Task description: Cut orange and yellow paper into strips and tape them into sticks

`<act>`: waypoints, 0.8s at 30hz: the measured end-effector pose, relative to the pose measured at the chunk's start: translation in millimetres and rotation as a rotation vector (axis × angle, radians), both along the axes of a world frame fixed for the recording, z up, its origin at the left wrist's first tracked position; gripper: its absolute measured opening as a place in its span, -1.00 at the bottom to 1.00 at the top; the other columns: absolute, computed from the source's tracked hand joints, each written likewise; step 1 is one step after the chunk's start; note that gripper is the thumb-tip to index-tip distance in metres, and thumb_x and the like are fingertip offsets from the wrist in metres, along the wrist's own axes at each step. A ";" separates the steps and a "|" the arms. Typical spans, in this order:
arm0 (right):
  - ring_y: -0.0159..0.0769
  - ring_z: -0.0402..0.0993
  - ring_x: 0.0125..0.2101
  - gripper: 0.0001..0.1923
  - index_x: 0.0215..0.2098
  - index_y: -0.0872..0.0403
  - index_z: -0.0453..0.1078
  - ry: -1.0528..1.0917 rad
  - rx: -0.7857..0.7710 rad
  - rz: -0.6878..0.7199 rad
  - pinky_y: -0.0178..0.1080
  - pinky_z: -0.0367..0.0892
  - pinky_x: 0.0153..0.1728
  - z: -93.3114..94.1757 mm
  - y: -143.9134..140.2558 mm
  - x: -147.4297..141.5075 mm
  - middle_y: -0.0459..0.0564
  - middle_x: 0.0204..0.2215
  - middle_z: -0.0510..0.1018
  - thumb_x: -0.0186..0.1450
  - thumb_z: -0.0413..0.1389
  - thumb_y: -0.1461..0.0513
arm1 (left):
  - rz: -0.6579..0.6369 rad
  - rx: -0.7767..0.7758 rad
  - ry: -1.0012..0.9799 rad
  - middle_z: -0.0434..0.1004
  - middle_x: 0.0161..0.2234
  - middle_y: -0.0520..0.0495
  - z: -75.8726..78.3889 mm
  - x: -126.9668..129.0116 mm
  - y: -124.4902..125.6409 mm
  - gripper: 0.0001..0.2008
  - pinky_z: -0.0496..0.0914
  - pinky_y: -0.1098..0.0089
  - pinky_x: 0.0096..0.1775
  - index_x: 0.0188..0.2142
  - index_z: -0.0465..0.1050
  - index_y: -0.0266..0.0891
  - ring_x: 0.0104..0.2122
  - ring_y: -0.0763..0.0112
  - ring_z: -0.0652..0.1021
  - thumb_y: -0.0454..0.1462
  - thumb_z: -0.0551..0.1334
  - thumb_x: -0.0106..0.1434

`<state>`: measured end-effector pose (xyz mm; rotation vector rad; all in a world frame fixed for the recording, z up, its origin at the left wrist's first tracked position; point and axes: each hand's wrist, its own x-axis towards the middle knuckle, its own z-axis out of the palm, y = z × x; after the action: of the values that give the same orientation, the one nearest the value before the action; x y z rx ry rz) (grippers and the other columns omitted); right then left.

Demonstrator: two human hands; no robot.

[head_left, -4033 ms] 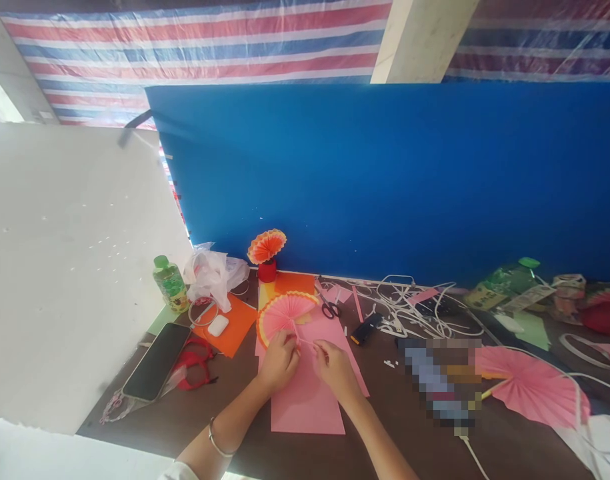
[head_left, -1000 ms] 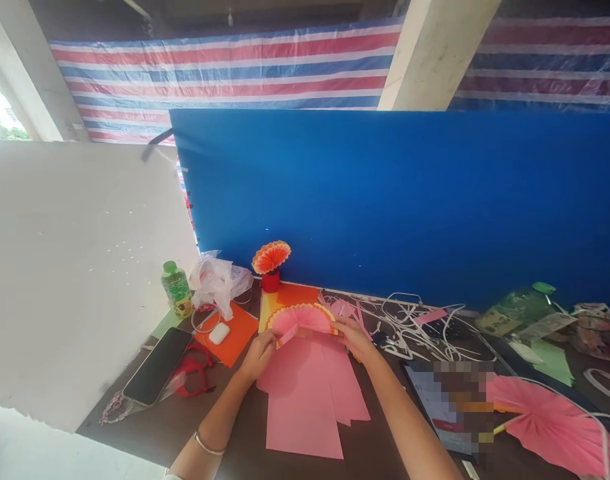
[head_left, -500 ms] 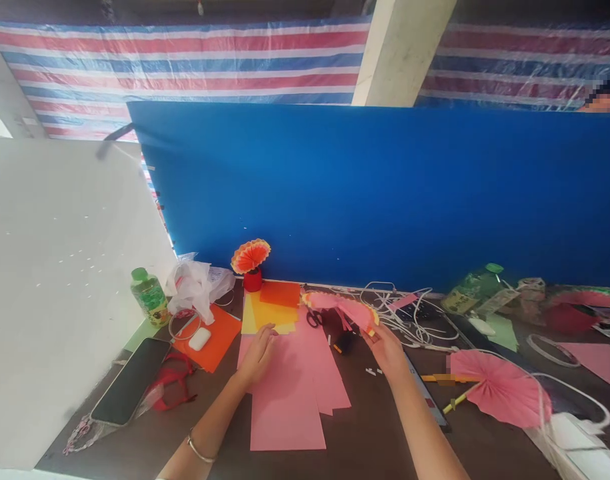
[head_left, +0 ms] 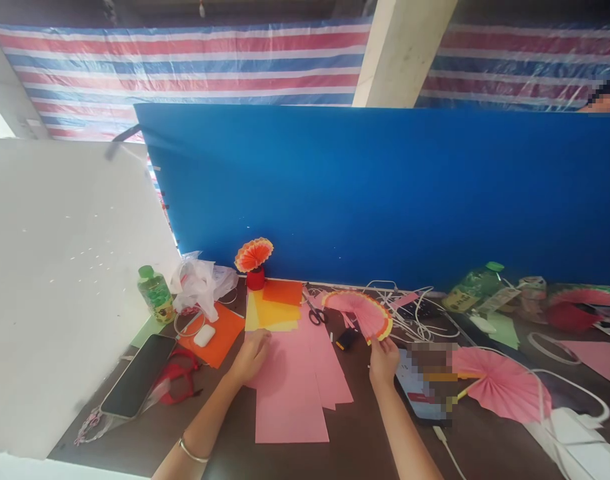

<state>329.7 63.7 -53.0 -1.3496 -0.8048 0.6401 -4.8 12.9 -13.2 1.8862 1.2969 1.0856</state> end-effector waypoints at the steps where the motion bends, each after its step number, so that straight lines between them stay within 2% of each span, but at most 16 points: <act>1: -0.11 0.35 -0.11 -0.62 -0.24 0.09 0.16 -0.042 -0.002 -0.048 -0.10 0.32 -0.13 2.1 -2.5 -1.6 0.07 -0.26 0.43 0.03 0.05 0.07 | -0.003 0.004 0.027 0.41 -0.18 -0.11 -1.6 -2.5 -0.2 -0.77 0.30 0.22 -0.10 -0.15 0.31 -0.21 -0.16 0.28 0.41 -0.25 -0.02 0.25; 3: -0.04 0.24 -0.01 -0.54 -0.16 0.14 0.15 -0.126 -0.002 -0.162 -0.06 0.23 -0.05 7.7 -10.0 -6.0 0.19 -0.13 0.35 0.01 0.07 0.11 | -0.007 0.018 0.090 0.41 -0.17 -0.12 -5.3 -7.9 -0.7 -0.76 0.30 0.21 -0.08 -0.14 0.30 -0.21 -0.15 0.27 0.41 -0.30 0.00 0.22; 5: 0.00 0.01 0.11 -0.45 -0.06 0.17 0.10 -0.212 0.009 -0.237 -0.02 0.07 0.06 13.6 -20.4 -14.4 0.28 0.04 0.17 0.01 0.08 0.15 | -0.018 0.033 0.158 0.41 -0.14 -0.15 -9.0 -13.1 -1.6 -0.74 0.29 0.19 -0.06 -0.13 0.31 -0.22 -0.12 0.24 0.41 -0.35 0.01 0.19; 6: -0.01 -0.09 0.15 -0.42 -0.02 0.17 0.08 -0.259 0.021 -0.254 -0.01 0.01 0.09 15.9 -26.5 -20.5 0.27 0.10 0.08 0.01 0.07 0.16 | -0.026 0.041 0.191 0.40 -0.12 -0.16 -10.6 -15.5 -2.3 -0.72 0.29 0.18 -0.05 -0.12 0.32 -0.22 -0.10 0.23 0.40 -0.36 0.01 0.17; 7: -0.02 -0.10 0.15 -0.44 -0.02 0.16 0.10 -0.318 0.035 -0.249 -0.02 0.01 0.10 17.4 -32.7 -28.0 0.25 0.11 0.07 0.03 0.06 0.18 | -0.038 0.048 0.223 0.38 -0.09 -0.18 -11.9 -17.5 -3.3 -0.70 0.28 0.18 -0.04 -0.10 0.31 -0.22 -0.07 0.21 0.39 -0.36 0.03 0.16; 9: -0.05 0.06 0.09 -0.62 -0.13 0.13 0.22 -0.511 0.042 -0.097 -0.01 0.10 0.05 17.4 -44.5 -46.8 0.22 0.00 0.22 0.09 0.00 0.18 | -0.077 0.062 0.292 0.33 0.00 -0.20 -13.4 -20.5 -6.0 -0.63 0.22 0.15 0.02 -0.02 0.27 -0.22 0.01 0.17 0.33 -0.33 0.07 0.14; 10: -0.08 0.16 0.03 -0.73 -0.22 0.09 0.28 -0.542 0.029 0.037 -0.03 0.14 0.03 15.9 -49.6 -57.3 0.18 -0.07 0.29 0.10 -0.01 0.18 | -0.107 0.067 0.330 0.29 0.04 -0.19 -13.5 -21.4 -7.5 -0.58 0.17 0.12 0.06 0.02 0.24 -0.21 0.06 0.15 0.28 -0.30 0.10 0.13; 12: -0.13 0.29 -0.05 -0.80 -0.31 0.05 0.33 -0.473 -0.043 0.320 -0.09 0.24 -0.03 10.5 -56.2 -78.2 0.12 -0.12 0.34 0.09 0.01 0.18 | -0.179 0.065 0.406 0.20 0.11 -0.16 -13.1 -22.2 -10.3 -0.45 0.02 0.05 0.13 0.10 0.15 -0.18 0.14 0.11 0.17 -0.19 0.17 0.10; 13: -0.15 0.32 -0.06 -0.75 -0.28 0.05 0.32 -0.378 -0.098 0.393 -0.12 0.28 -0.05 7.2 -57.3 -87.3 0.12 -0.09 0.33 0.06 0.04 0.17 | -0.214 0.057 0.443 0.17 0.14 -0.15 -12.6 -22.3 -11.2 -0.39 -0.05 0.02 0.15 0.12 0.11 -0.16 0.16 0.10 0.12 -0.13 0.20 0.08; 14: -0.16 0.34 -0.07 -0.67 -0.22 0.06 0.30 -0.280 -0.161 0.428 -0.14 0.30 -0.07 4.0 -56.9 -94.9 0.11 -0.07 0.33 0.03 0.07 0.17 | -0.244 0.045 0.474 0.15 0.15 -0.14 -12.2 -22.2 -11.9 -0.33 -0.11 0.00 0.15 0.14 0.09 -0.14 0.17 0.09 0.09 -0.07 0.22 0.05; 17: -0.14 0.42 -0.14 -0.59 -0.17 0.07 0.27 -0.228 -0.237 0.455 -0.14 0.37 -0.18 -2.5 -47.7 -106.6 0.12 -0.14 0.42 0.00 0.10 0.15 | -0.279 0.018 0.535 0.11 0.17 -0.12 -11.9 -21.9 -12.2 -0.28 -0.16 0.00 0.16 0.15 0.08 -0.10 0.18 0.10 0.07 0.03 0.20 0.03; 21: -0.12 0.47 -0.23 -0.62 -0.23 0.09 0.30 -0.273 -0.282 0.462 -0.17 0.40 -0.29 -2.0 -33.4 -104.8 0.13 -0.25 0.49 -0.01 0.13 0.13 | -0.256 0.034 0.541 0.10 0.18 -0.12 -12.6 -22.4 -12.3 -0.30 -0.13 0.01 0.16 0.14 0.10 -0.09 0.18 0.13 0.08 0.06 0.18 0.04; 24: -0.12 0.50 -0.34 -0.64 -0.32 0.11 0.35 -0.351 -0.292 0.484 -0.17 0.39 -0.36 2.2 -35.4 -102.5 0.07 -0.38 0.53 -0.05 0.17 0.09 | -0.256 0.050 0.532 0.11 0.17 -0.12 -12.2 -22.7 -13.3 -0.33 -0.11 0.00 0.16 0.12 0.15 -0.09 0.18 0.13 0.10 0.05 0.18 0.05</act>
<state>227.3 28.3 -50.9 -1.5675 -1.3882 0.9384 -27.5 -0.4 -25.4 2.4011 1.2523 0.5027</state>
